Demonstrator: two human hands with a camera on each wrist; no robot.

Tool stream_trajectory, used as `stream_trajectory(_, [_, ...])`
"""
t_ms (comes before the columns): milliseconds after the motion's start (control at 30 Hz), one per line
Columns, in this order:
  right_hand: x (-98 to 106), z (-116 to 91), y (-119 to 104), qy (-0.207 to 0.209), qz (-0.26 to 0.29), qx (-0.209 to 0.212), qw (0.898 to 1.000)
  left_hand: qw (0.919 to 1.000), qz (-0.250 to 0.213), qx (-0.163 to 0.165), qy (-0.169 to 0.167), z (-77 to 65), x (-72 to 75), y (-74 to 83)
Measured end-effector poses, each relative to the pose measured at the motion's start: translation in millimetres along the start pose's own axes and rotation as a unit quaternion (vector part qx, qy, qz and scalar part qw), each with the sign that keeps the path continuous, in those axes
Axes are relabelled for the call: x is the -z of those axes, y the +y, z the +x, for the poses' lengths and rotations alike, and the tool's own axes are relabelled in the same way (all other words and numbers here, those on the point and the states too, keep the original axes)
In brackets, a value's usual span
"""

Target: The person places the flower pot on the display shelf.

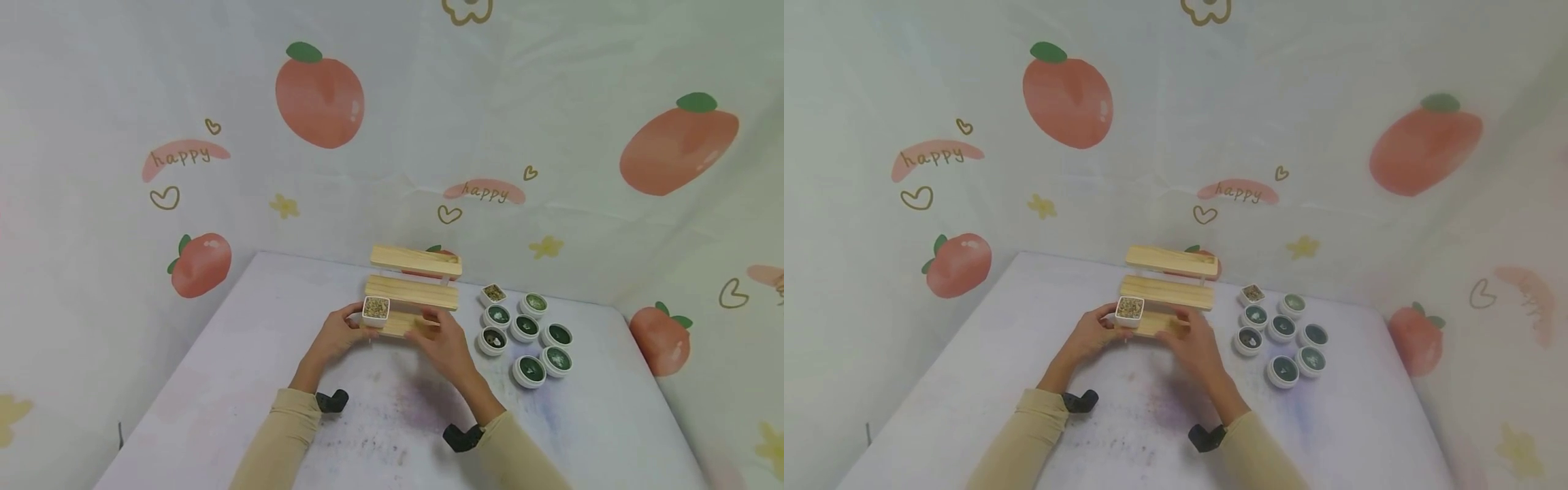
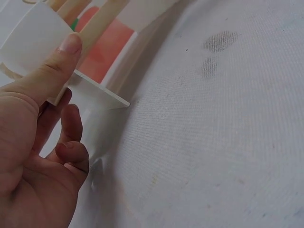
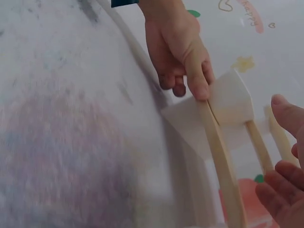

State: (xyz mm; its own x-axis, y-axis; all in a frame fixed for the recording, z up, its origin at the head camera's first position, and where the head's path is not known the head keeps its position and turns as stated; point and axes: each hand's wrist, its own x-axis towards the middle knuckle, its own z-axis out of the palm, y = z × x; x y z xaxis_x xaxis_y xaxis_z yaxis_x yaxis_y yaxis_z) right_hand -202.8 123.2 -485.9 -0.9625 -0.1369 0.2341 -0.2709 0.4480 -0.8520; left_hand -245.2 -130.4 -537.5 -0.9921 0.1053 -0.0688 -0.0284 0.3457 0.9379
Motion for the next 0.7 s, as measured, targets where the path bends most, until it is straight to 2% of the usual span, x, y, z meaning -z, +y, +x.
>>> stream_trajectory(100, [12,-4,4,0.015,-0.019,-0.002,1.0,1.0,-0.003,0.001,0.001,0.4,-1.0,-0.9])
stream_trajectory(367, [45,-11,20,0.066,-0.082,0.039,0.994,1.0,-0.003,0.003,-0.001,0.6,-2.2,-0.9])
stream_trajectory(433, [52,-12,24,0.072,-0.101,0.033,0.992,1.0,0.001,0.004,0.001,0.7,-2.1,-1.3])
stream_trajectory(700, [76,-15,39,0.088,-0.137,-0.04,0.986,1.0,0.001,0.002,-0.002,-0.4,-0.5,-1.3])
